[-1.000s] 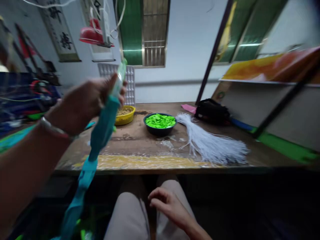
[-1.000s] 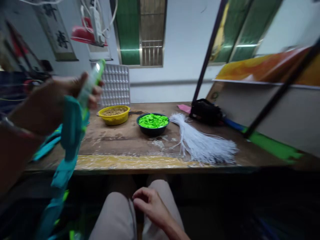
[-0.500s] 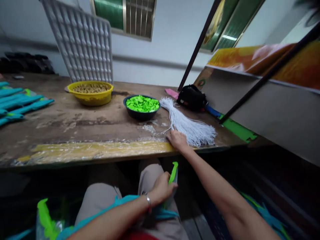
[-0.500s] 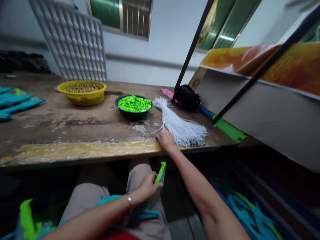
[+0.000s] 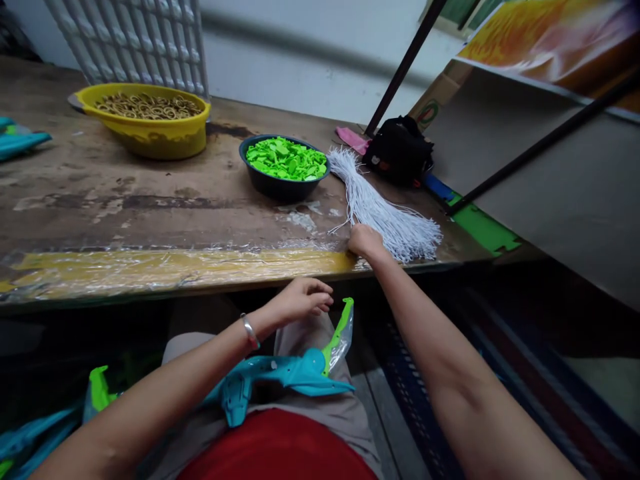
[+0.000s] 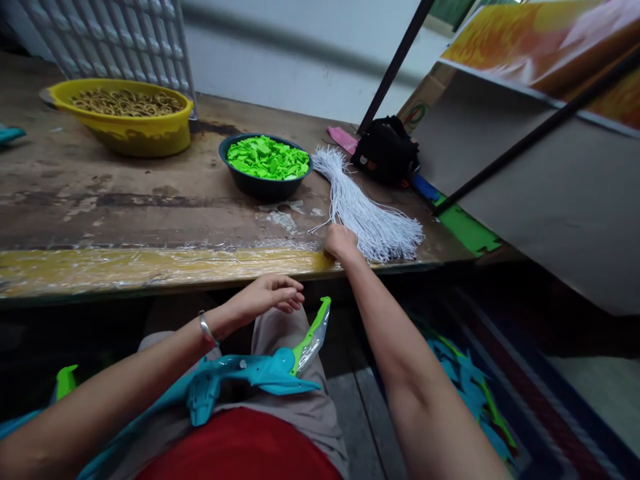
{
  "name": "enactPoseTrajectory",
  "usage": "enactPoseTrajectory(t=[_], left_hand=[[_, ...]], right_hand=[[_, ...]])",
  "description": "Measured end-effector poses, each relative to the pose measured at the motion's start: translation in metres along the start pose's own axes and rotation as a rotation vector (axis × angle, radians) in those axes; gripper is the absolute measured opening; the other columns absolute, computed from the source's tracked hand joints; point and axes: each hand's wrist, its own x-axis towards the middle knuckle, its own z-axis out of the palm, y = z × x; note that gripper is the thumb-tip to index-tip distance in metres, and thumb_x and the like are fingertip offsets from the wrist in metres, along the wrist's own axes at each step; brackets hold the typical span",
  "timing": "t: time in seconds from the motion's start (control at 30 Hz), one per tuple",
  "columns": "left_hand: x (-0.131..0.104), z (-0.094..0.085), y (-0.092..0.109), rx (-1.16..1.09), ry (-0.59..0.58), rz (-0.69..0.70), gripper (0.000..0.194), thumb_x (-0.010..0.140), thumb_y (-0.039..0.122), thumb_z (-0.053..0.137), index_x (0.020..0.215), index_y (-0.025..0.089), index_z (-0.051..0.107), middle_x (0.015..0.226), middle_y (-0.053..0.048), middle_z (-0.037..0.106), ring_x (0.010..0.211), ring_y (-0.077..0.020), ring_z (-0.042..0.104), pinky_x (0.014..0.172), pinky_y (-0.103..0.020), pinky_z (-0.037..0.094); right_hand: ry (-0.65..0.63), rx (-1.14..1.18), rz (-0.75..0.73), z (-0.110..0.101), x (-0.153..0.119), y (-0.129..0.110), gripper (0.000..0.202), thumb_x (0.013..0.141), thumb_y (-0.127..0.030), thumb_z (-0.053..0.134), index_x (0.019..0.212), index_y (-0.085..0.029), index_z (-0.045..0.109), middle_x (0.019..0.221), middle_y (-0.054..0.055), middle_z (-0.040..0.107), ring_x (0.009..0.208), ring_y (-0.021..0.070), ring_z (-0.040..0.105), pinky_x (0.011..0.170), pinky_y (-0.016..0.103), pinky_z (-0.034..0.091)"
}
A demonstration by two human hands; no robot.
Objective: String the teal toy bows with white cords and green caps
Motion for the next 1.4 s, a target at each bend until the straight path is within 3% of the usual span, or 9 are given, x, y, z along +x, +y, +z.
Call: enactPoseTrajectory(t=[0.2, 0.37, 0.47, 0.57, 0.7, 0.87, 1.07, 1.2, 1.4], left_hand=[[0.0, 0.006, 0.028, -0.419, 0.06, 0.062, 0.031, 0.091, 0.044, 0.068, 0.096, 0.013, 0.068, 0.099, -0.014, 0.075, 0.088, -0.019, 0.07, 0.083, -0.032, 0.053], [0.013, 0.015, 0.046, -0.673, 0.032, 0.086, 0.02, 0.095, 0.034, 0.064, 0.092, 0.014, 0.061, 0.068, 0.002, 0.058, 0.048, -0.0058, 0.047, 0.051, -0.018, 0.042], [0.007, 0.016, 0.048, -0.709, 0.043, 0.078, 0.015, 0.094, 0.028, 0.063, 0.094, 0.014, 0.059, 0.06, 0.009, 0.042, 0.039, -0.0014, 0.026, 0.039, -0.014, 0.019], [-0.014, 0.029, 0.04, -0.662, 0.027, 0.045, 0.023, 0.087, 0.032, 0.07, 0.095, 0.014, 0.059, 0.06, 0.01, 0.043, 0.038, -0.0007, 0.023, 0.037, -0.015, 0.013], [-0.048, 0.066, 0.008, -0.522, 0.013, -0.002, 0.039, 0.078, 0.046, 0.077, 0.093, 0.015, 0.059, 0.064, 0.006, 0.056, 0.035, -0.0003, 0.025, 0.035, -0.018, 0.013], [-0.077, 0.1, -0.038, -0.3, -0.009, -0.108, 0.056, 0.067, 0.066, 0.074, 0.089, 0.018, 0.056, 0.058, 0.004, 0.061, 0.032, -0.0033, 0.027, 0.035, -0.022, 0.016], [-0.067, 0.076, -0.035, -0.019, 0.088, 0.008, 0.037, 0.078, 0.052, 0.07, 0.094, 0.02, 0.067, 0.082, -0.006, 0.074, 0.068, -0.018, 0.063, 0.067, -0.028, 0.048], [-0.01, 0.053, -0.026, -0.004, 0.325, 0.07, 0.045, 0.069, 0.036, 0.08, 0.109, 0.019, 0.067, 0.135, -0.016, 0.063, 0.135, -0.0333, 0.048, 0.115, -0.038, 0.029], [0.038, 0.076, -0.04, -0.262, 0.055, -0.121, 0.041, 0.062, 0.038, 0.086, 0.09, 0.013, 0.068, 0.072, -0.008, 0.068, 0.073, -0.0291, 0.07, 0.073, -0.044, 0.054]], right_hand=[[-0.023, 0.1, -0.259, -0.009, -0.087, -0.014, 0.015, 0.088, -0.011, 0.057, 0.094, -0.013, 0.07, 0.091, 0.011, 0.073, 0.087, 0.0224, 0.068, 0.077, 0.031, 0.048], [-0.289, 0.312, -0.626, 0.038, -0.23, 0.002, 0.018, 0.064, -0.007, 0.058, 0.064, -0.024, 0.065, 0.061, -0.002, 0.066, 0.051, 0.0134, 0.054, 0.05, 0.024, 0.035], [-0.432, 0.695, -0.664, 0.066, -0.266, 0.029, 0.019, 0.076, -0.023, 0.065, 0.057, -0.025, 0.063, 0.052, -0.004, 0.06, 0.043, 0.0121, 0.049, 0.044, 0.024, 0.033], [-0.441, 0.839, -0.588, 0.067, -0.257, 0.045, 0.032, 0.092, -0.047, 0.057, 0.075, -0.025, 0.073, 0.065, -0.001, 0.068, 0.058, 0.0153, 0.064, 0.054, 0.023, 0.047], [-0.348, 1.576, -0.099, 0.052, -0.227, 0.032, 0.049, 0.088, -0.062, 0.065, 0.106, -0.018, 0.074, 0.099, 0.009, 0.075, 0.097, 0.0247, 0.07, 0.089, 0.037, 0.054], [0.019, 2.147, 0.26, 0.051, -0.216, 0.007, 0.05, 0.063, -0.051, 0.093, 0.096, -0.018, 0.075, 0.064, -0.005, 0.057, 0.057, 0.011, 0.056, 0.059, 0.024, 0.051], [0.021, 1.962, 0.23, 0.048, -0.226, 0.029, 0.05, 0.059, -0.049, 0.093, 0.093, -0.016, 0.077, 0.069, 0.001, 0.066, 0.042, 0.0052, 0.04, 0.037, 0.018, 0.029], [-0.051, 1.52, 0.068, 0.047, -0.224, 0.05, 0.038, 0.074, -0.047, 0.078, 0.093, -0.015, 0.078, 0.069, 0.004, 0.069, 0.047, 0.009, 0.047, 0.041, 0.019, 0.032], [0.113, 1.256, -0.008, 0.048, -0.21, 0.057, 0.024, 0.078, -0.04, 0.068, 0.073, -0.017, 0.073, 0.069, 0.004, 0.069, 0.063, 0.0172, 0.061, 0.06, 0.026, 0.048]])
